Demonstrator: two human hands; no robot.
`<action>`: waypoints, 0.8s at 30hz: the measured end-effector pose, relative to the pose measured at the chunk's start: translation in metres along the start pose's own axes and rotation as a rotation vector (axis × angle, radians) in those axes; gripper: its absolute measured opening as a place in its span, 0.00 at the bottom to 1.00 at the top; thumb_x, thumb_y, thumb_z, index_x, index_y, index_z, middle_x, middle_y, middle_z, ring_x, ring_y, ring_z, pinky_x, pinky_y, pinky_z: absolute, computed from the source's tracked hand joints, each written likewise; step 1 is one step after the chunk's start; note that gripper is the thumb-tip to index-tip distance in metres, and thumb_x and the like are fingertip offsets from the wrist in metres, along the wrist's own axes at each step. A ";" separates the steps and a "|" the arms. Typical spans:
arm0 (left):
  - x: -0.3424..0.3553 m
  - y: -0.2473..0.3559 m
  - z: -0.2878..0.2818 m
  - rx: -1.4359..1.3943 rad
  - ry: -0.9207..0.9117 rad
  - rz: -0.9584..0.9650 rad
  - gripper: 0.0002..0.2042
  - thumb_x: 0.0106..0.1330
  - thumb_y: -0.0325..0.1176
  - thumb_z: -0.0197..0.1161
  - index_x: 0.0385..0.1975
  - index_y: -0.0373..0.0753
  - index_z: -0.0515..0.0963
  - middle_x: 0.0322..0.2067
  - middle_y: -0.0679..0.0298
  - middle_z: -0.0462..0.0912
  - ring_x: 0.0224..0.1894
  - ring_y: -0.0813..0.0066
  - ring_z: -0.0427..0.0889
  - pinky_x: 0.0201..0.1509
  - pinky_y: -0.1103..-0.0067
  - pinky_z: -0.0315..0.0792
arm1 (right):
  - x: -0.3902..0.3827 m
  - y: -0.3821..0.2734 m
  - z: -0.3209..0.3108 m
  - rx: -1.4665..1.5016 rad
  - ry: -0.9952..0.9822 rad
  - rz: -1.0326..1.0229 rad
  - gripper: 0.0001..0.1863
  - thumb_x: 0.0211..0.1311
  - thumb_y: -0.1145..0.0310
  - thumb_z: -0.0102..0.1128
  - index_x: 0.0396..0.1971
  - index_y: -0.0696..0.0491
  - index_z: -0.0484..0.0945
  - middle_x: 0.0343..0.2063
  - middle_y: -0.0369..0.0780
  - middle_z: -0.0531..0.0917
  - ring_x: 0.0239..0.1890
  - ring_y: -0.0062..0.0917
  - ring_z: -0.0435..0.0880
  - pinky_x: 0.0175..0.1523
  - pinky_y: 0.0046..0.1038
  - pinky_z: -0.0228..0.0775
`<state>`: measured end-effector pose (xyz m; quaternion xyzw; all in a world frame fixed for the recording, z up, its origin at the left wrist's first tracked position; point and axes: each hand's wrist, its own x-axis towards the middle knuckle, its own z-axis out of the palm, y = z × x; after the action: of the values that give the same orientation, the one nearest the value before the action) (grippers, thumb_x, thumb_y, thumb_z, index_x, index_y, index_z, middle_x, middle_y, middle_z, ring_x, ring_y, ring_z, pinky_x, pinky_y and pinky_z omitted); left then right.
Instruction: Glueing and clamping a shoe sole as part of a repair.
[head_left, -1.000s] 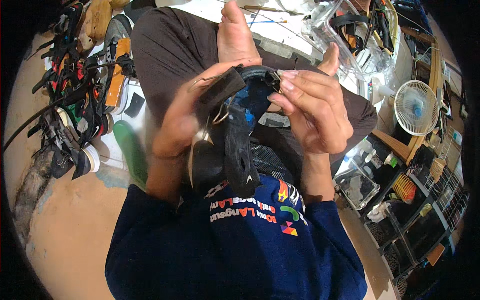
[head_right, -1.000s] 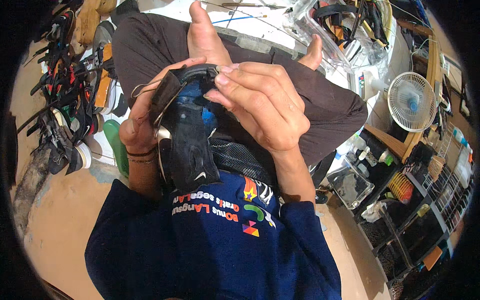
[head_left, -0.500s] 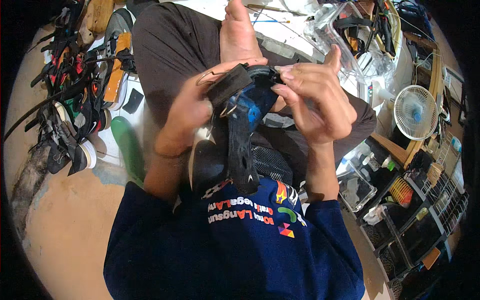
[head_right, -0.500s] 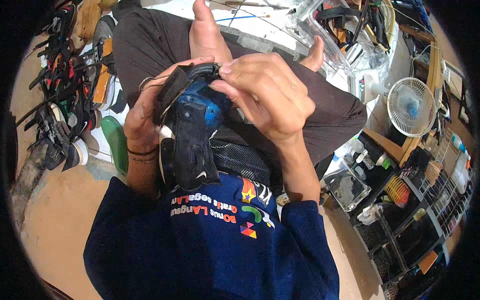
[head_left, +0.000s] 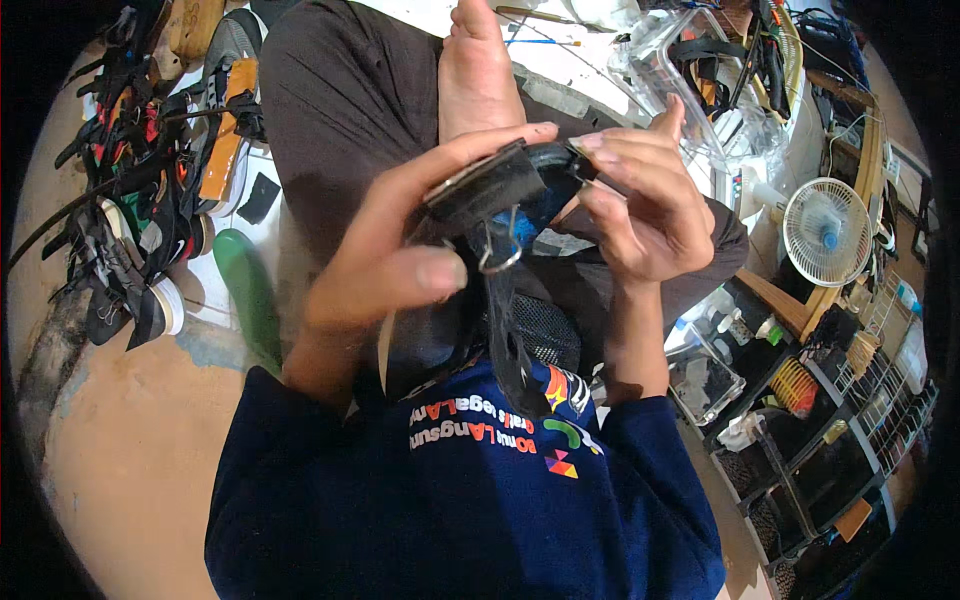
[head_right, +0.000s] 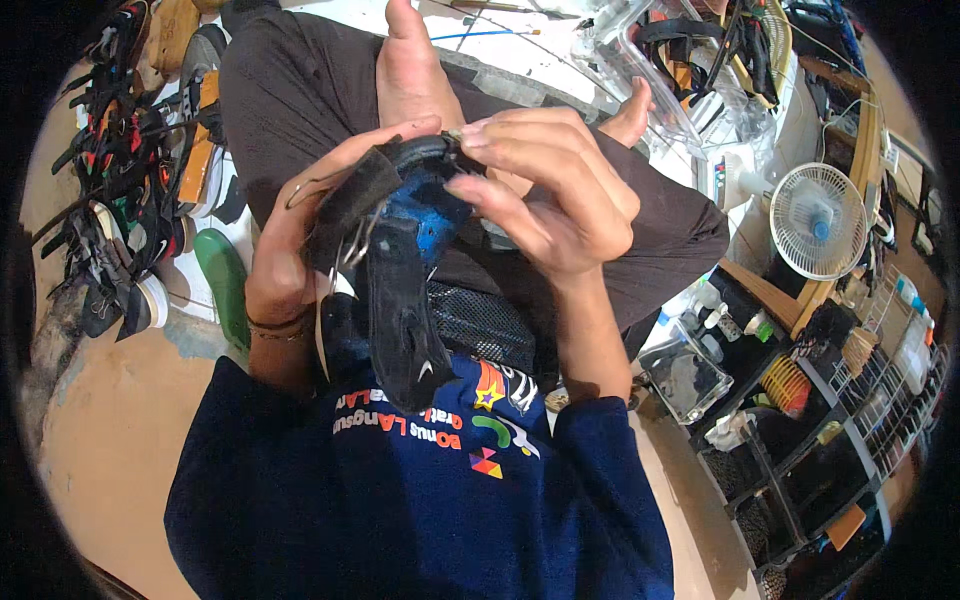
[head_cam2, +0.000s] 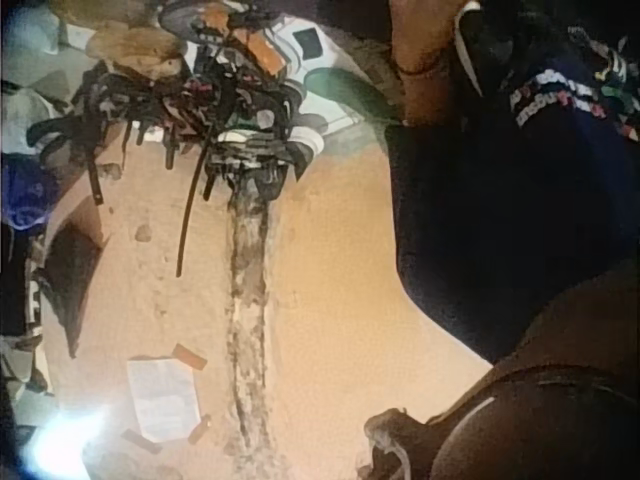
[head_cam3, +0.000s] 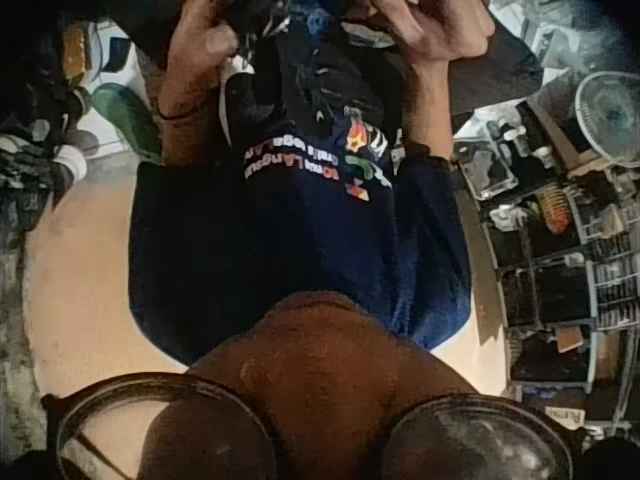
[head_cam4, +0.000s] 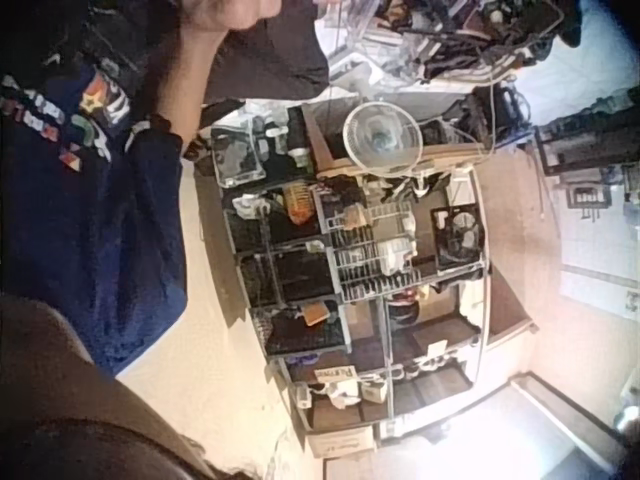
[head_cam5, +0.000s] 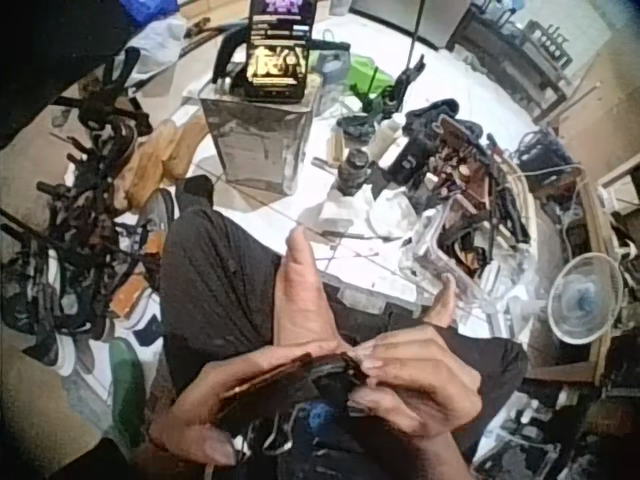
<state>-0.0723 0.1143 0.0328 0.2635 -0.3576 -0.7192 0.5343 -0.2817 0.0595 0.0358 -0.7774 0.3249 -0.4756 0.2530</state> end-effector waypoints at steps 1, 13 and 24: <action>0.001 0.003 0.002 0.009 -0.009 -0.046 0.45 0.62 0.59 0.57 0.63 0.19 0.63 0.64 0.42 0.69 0.67 0.58 0.71 0.72 0.70 0.61 | -0.003 -0.001 -0.001 0.046 0.032 0.007 0.14 0.50 0.76 0.76 0.35 0.60 0.81 0.32 0.47 0.87 0.38 0.37 0.87 0.73 0.58 0.47; 0.006 -0.003 -0.008 -0.024 -0.004 -0.133 0.46 0.54 0.57 0.61 0.63 0.20 0.64 0.64 0.41 0.68 0.65 0.59 0.72 0.72 0.70 0.62 | 0.002 -0.028 0.000 -0.259 0.093 -0.079 0.18 0.36 0.76 0.80 0.33 0.59 0.85 0.30 0.41 0.87 0.36 0.34 0.86 0.42 0.31 0.81; 0.005 -0.025 -0.031 -0.042 0.235 -0.292 0.36 0.59 0.47 0.54 0.63 0.24 0.66 0.61 0.44 0.73 0.64 0.61 0.73 0.71 0.72 0.60 | 0.053 -0.039 -0.070 -0.289 -0.280 -0.128 0.19 0.52 0.81 0.70 0.46 0.63 0.78 0.39 0.49 0.86 0.40 0.36 0.87 0.48 0.30 0.80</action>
<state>-0.0642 0.1070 -0.0059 0.3835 -0.2355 -0.7608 0.4676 -0.3167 0.0401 0.1229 -0.8831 0.3014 -0.3263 0.1511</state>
